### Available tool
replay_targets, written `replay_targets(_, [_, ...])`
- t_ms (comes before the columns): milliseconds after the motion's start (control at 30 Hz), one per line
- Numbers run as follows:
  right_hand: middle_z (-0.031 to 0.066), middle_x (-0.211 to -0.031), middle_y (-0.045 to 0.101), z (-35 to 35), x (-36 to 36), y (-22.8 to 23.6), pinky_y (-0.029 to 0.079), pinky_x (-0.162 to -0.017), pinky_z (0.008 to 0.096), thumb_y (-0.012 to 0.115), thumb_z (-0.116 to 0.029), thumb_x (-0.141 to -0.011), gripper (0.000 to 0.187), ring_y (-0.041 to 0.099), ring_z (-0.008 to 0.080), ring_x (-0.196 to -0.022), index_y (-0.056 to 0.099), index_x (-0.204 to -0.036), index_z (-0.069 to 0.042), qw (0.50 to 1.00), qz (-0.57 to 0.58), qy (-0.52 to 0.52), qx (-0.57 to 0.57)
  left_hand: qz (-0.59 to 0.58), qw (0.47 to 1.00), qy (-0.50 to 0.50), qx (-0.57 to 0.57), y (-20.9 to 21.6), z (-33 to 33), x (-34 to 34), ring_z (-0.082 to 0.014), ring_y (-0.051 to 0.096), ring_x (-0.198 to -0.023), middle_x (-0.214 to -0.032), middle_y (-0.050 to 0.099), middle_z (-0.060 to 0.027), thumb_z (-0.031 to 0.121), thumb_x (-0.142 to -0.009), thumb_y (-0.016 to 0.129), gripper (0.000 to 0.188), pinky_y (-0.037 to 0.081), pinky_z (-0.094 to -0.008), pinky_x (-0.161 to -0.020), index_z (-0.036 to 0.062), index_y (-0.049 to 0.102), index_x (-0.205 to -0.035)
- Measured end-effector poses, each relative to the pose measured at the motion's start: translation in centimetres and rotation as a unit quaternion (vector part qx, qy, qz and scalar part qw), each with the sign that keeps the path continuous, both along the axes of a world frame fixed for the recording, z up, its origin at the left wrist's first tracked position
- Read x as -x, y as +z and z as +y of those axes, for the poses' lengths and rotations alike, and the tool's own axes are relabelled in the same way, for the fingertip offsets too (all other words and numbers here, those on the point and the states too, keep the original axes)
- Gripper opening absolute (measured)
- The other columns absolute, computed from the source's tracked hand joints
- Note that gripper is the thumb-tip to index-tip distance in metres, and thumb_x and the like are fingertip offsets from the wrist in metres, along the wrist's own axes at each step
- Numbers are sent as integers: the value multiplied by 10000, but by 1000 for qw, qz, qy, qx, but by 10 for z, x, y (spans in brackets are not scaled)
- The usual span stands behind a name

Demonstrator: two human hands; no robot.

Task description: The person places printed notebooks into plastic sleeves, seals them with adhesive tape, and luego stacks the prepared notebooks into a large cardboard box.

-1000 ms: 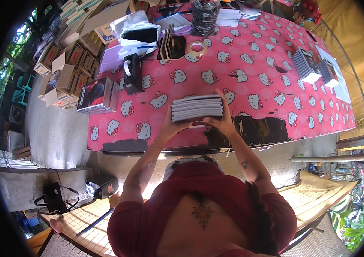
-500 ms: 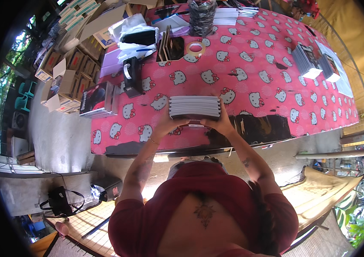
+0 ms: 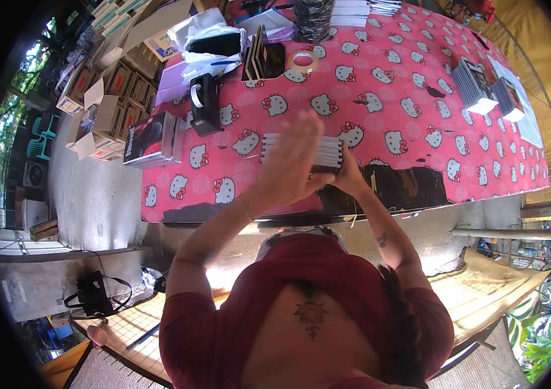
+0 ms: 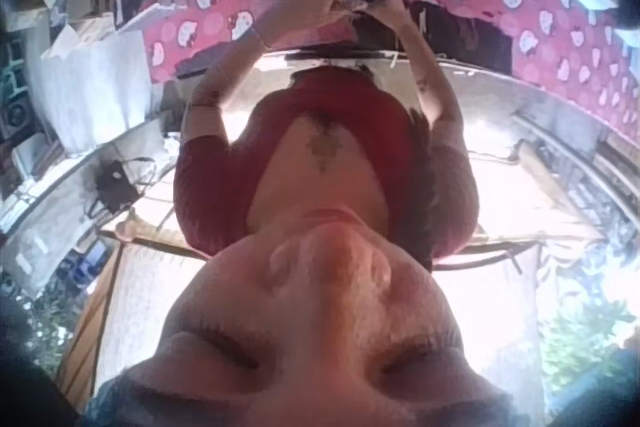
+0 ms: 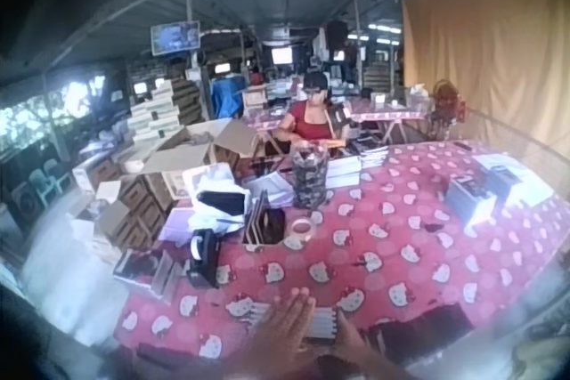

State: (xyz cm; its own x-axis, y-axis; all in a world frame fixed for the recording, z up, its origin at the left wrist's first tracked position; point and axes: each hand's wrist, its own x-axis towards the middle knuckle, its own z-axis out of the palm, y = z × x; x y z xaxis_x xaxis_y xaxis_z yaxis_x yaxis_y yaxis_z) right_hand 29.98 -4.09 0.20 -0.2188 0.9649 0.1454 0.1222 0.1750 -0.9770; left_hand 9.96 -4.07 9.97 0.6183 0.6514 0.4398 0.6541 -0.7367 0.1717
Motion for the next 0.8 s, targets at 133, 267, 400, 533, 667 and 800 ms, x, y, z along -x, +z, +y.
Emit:
replay_targets(133, [139, -1180, 623, 2, -3, 1, 505, -949, 373, 945, -206, -619, 921, 618, 222, -1087, 402, -1327, 21, 1000, 10, 1, 9, 88, 995, -31, 23, 6, 2, -3, -366, 250, -1472, -1547, 288, -279, 541, -752, 754, 1099, 208, -516, -1191, -80, 238, -1499])
replay_targets(267, [122, -1141, 641, 3, -1, -1, 510, -935, 363, 950, -206, -613, 905, 622, 220, -1075, 420, -1313, 13, 999, 45, 3, 8, 130, 991, -2, 37, 5, 12, 1, -375, 481, -1284, -1347, 495, -248, 473, -685, 822, 940, 368, -496, -1082, -50, 409, -1348])
replay_targets(400, [126, -1207, 604, 7, -3, -12, 475, -981, 379, 944, -232, -611, 907, 578, 224, -1145, 429, -1329, -25, 1000, 1, 22, -5, 140, 987, -3, 77, 2, 29, 13, -337, 628, -968, -1016, 625, -163, 427, -644, 860, 720, 474, -464, -894, 0, 512, -1108])
replay_targets(533, [154, -1487, 402, 21, -21, -41, 296, -1128, 522, 853, -482, -671, 1019, 344, 286, -1410, 352, -1475, -107, 936, -338, 29, -96, 50, 992, 91, 72, 4, 27, 50, -354, 668, -837, -917, 655, -159, 456, -644, 868, 734, 535, -437, -758, -6, 523, -1098])
replay_targets(667, [107, -1638, 159, 54, -53, -83, 55, -1170, 648, 698, -732, -680, 1134, 82, 320, -1521, 218, -1571, -219, 837, -542, 37, -62, -214, 917, 267, 203, 3, 51, 108, -293, 705, -790, -977, 705, -187, 449, -702, 864, 682, 559, -386, -731, -37, 572, -1081])
replay_targets(800, [107, -1648, 124, 81, -83, -88, 29, -1166, 652, 699, -737, -673, 1150, 70, 326, -1522, 200, -1576, -228, 851, -525, -3, -20, -524, 713, 193, 423, -61, 76, 121, -160, 668, -926, -1016, 704, -79, 360, -762, 848, 606, 526, -301, -824, -19, 622, -1177])
